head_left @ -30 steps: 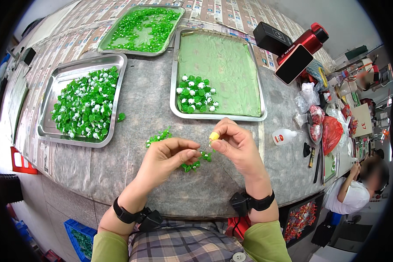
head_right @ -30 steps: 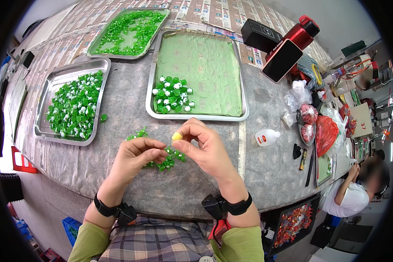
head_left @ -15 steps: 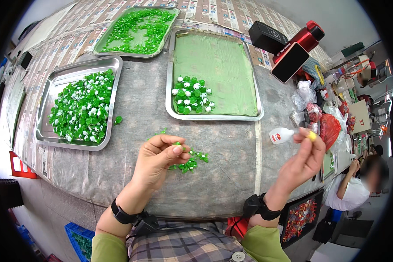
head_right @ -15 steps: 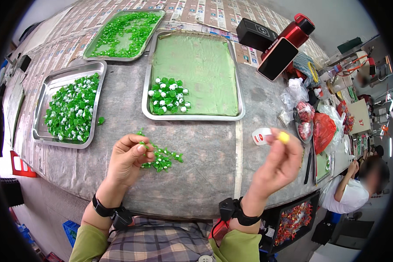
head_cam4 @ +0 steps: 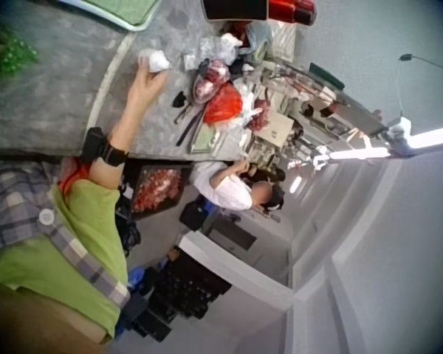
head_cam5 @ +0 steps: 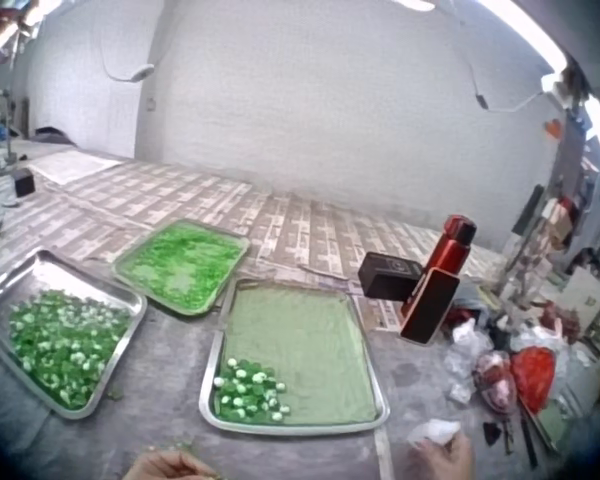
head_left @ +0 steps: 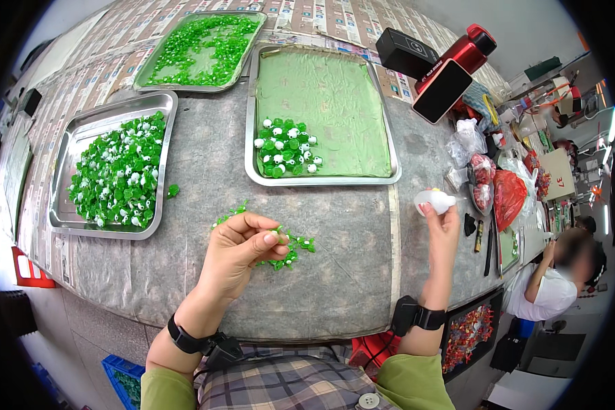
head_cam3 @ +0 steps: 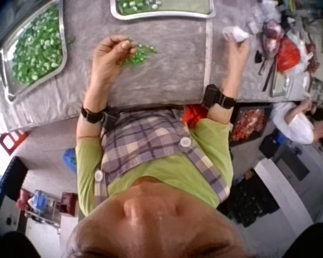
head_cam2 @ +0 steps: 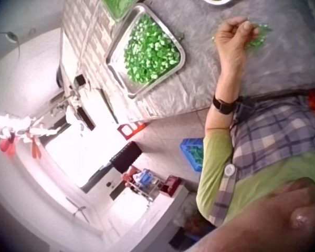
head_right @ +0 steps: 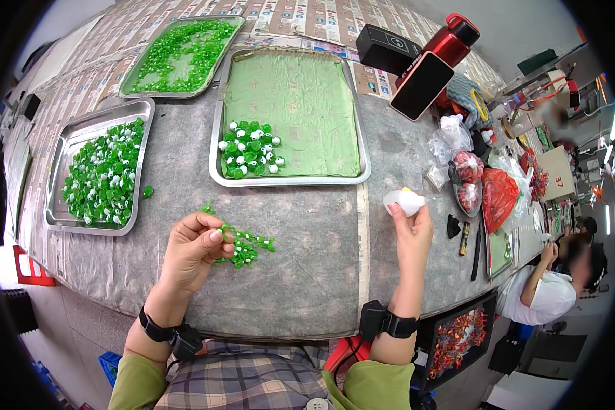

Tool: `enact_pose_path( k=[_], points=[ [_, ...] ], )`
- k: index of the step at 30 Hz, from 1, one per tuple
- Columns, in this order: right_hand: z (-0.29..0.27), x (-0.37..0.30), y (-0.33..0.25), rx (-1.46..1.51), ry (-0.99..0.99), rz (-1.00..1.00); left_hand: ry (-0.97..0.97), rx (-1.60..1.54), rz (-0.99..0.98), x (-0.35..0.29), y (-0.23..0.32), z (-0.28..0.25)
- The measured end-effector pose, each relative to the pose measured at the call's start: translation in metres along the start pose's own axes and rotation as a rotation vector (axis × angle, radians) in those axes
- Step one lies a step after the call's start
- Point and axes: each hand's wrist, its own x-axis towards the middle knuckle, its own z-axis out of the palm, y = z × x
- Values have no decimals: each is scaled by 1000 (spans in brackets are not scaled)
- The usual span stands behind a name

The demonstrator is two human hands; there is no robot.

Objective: The person applies glue to a green plastic piece, attaches a white plastic piece to it, and places the assembled item onto a tray, repeating the process.

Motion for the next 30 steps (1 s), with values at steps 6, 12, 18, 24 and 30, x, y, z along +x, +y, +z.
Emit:
enact_pose_path(
  k=[6,12,18,24,30],
  points=[
    [35,-33,-98,414,-109,-199,-2,-76,-79,-2,2,0],
    [69,-52,-130,502,-37,-315,-50,-156,-93,0,-1,-8],
    [79,-52,-123,303,-127,-675,-49,-197,-100,0,-1,-8],
    [82,-54,-124,240,-135,-675,-40,-211,-114,1,-1,-6],
    [84,-55,-125,226,-155,-653,-39,-218,-117,1,0,-6]
  ],
)
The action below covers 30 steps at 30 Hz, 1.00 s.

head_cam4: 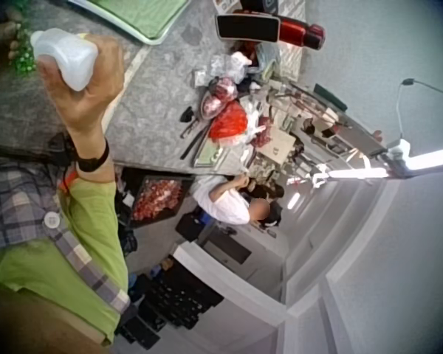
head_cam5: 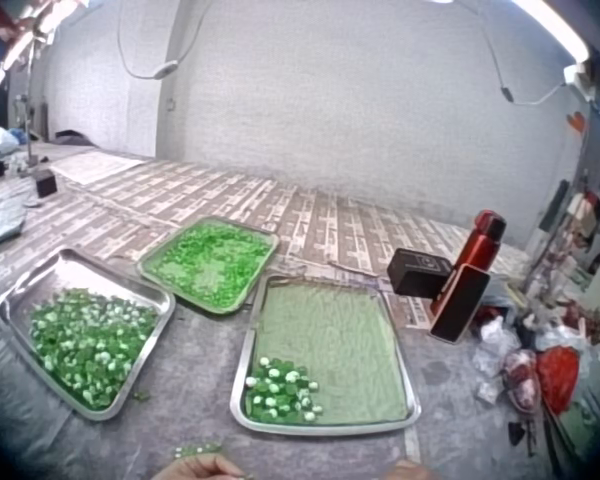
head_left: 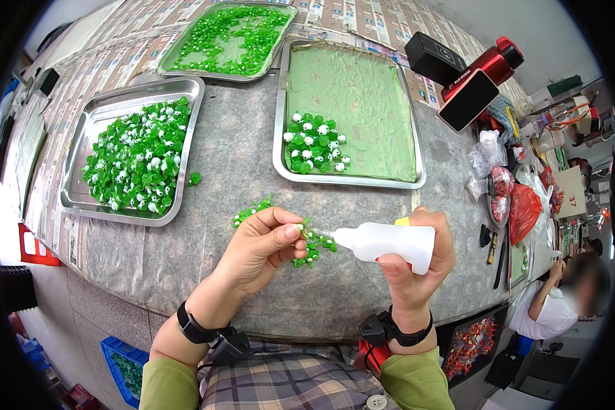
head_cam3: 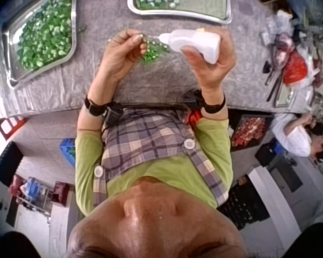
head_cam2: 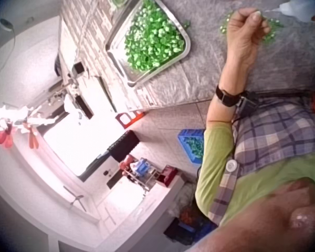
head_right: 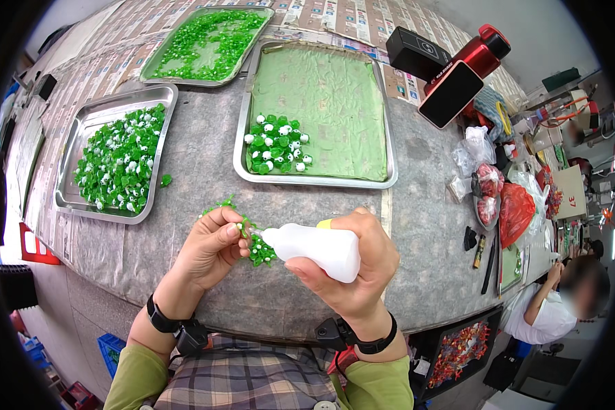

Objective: The person applies glue to a green plastic piece, attaches a white plastic piece to it, and places the assembled item onto a tray, repeating the process.

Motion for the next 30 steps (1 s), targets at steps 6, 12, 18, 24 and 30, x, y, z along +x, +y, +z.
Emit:
enact_pose_path(
  k=[6,12,18,24,30],
  points=[
    [-1,-1,2,19,28,13,-9,-6,-2,0,0,-1],
    [-2,-2,2,19,64,38,-30,-11,-11,0,0,-2],
    [-2,0,6,35,87,-59,-27,-3,5,1,-2,-4],
    [-5,-2,5,38,42,-43,36,66,121,-2,0,3],
    [-2,-4,6,30,43,9,47,74,148,-1,1,3]
  ],
)
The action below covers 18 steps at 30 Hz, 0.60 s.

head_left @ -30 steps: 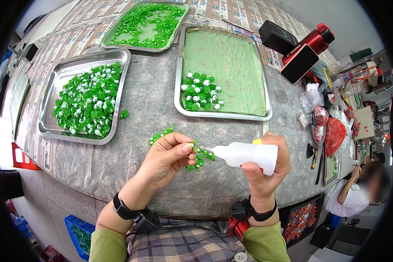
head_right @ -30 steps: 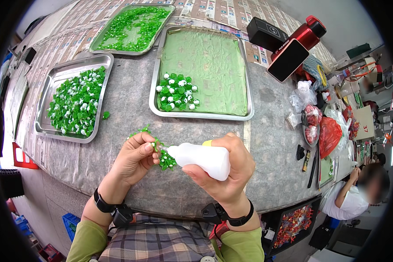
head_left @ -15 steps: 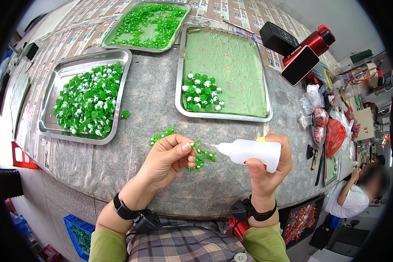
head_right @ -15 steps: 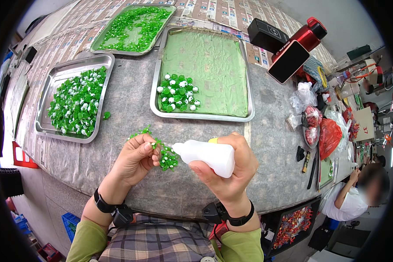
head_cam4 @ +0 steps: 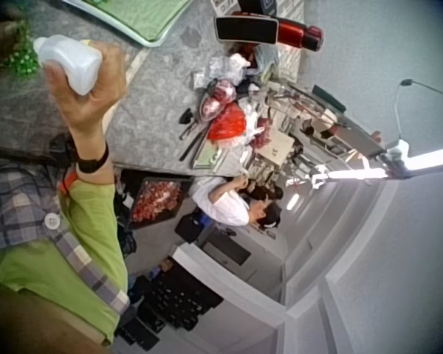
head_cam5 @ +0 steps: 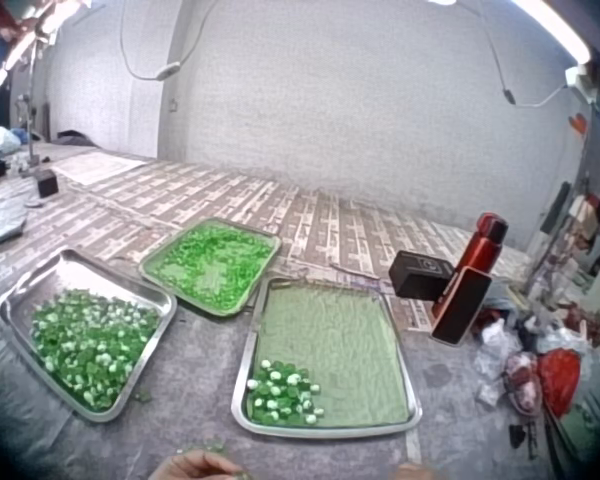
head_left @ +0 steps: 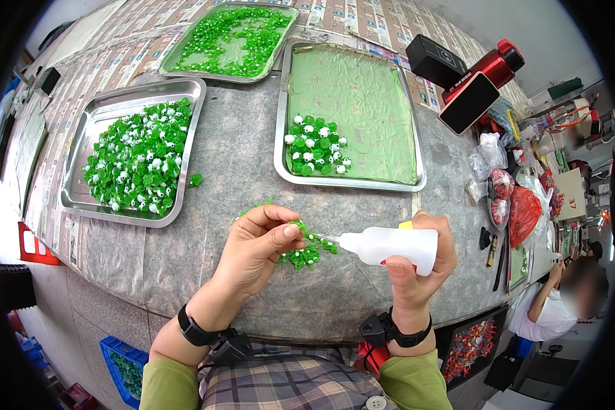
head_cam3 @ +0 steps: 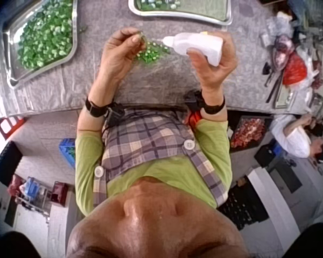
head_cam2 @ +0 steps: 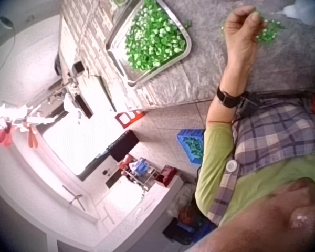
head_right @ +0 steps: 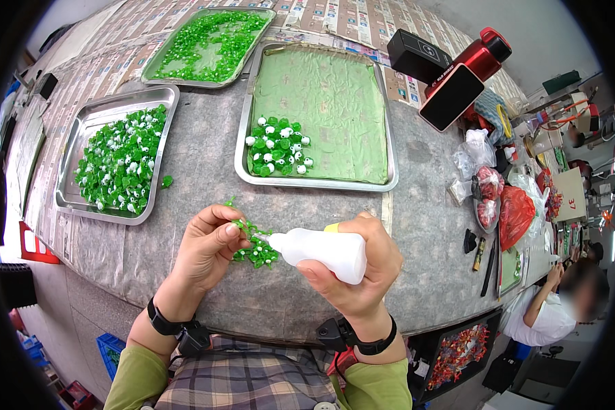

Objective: The person applies glue to a green plastic piece, attaches a white plastic piece to it, and places the assembled item onto a tray, repeating the process.

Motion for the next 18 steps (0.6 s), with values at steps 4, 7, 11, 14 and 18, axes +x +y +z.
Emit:
enact_pose_path(
  k=[4,7,11,14,18],
  points=[
    [1,0,2,-36,-12,-17,6,-4,1,0,1,-1],
    [0,-2,0,-14,-9,28,3,6,8,0,0,-1],
    [-14,4,-1,132,268,144,15,-4,-4,1,-1,0],
    [-45,10,13,241,186,446,23,2,3,-1,0,-2],
    [-85,-1,55,129,200,583,51,-3,0,-1,-2,-2]
  ],
)
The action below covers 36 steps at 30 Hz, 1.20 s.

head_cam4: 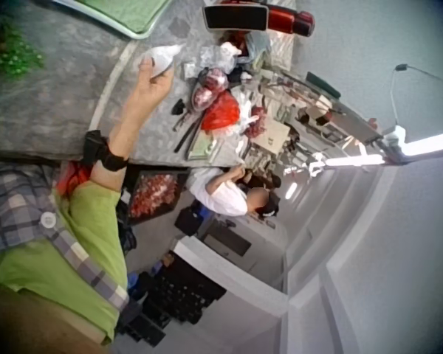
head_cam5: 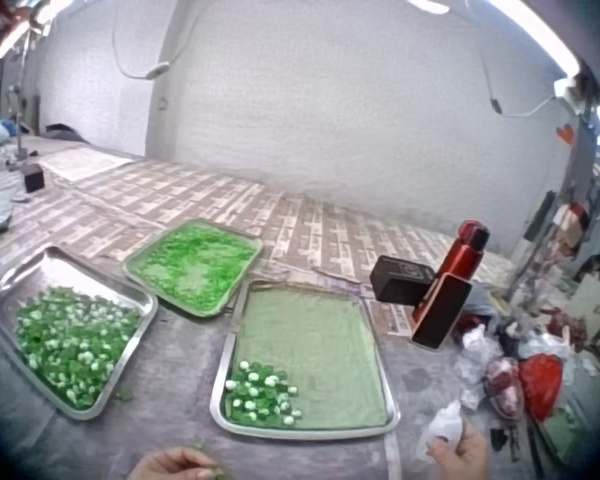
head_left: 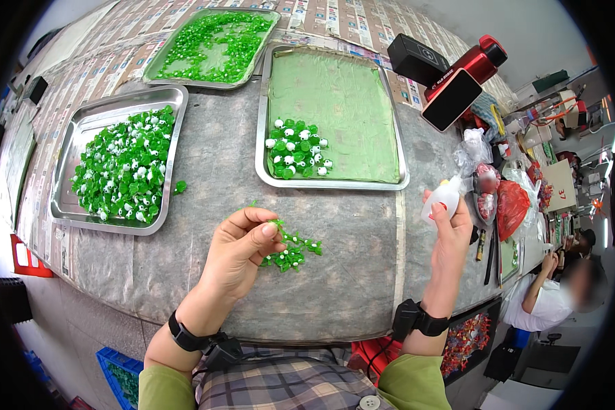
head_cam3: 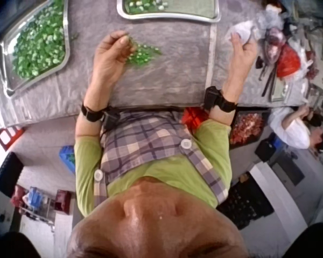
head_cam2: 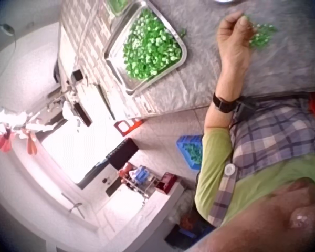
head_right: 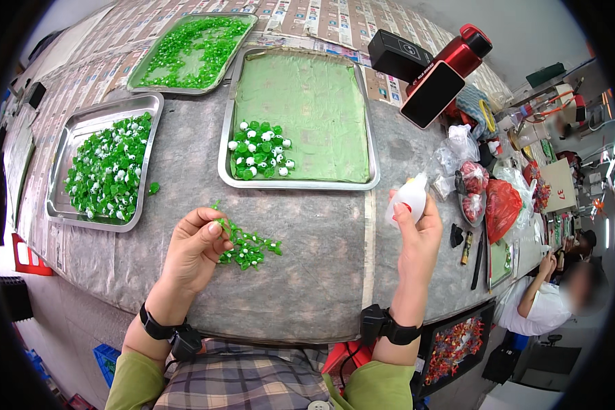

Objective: The person applies glue to a green plastic piece, attaches a white plastic piece to it, and places the assembled item onto a tray, repeating the process.

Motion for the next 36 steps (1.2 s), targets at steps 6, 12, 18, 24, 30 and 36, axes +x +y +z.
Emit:
enact_pose_path(
  k=[6,12,18,24,30,36],
  points=[
    [-38,6,49,-93,62,27,16,13,-2,1,0,1],
    [-21,4,5,-985,510,-647,26,14,4,4,0,4],
    [74,27,-25,-686,-421,-520,30,14,6,0,2,-2],
    [114,62,26,-870,-641,-595,24,12,-9,3,2,2],
    [112,49,0,-602,-580,-278,-6,-1,-14,1,5,-2],
    [106,-8,-5,176,-740,113,-33,17,-71,-1,1,4]
  ],
)
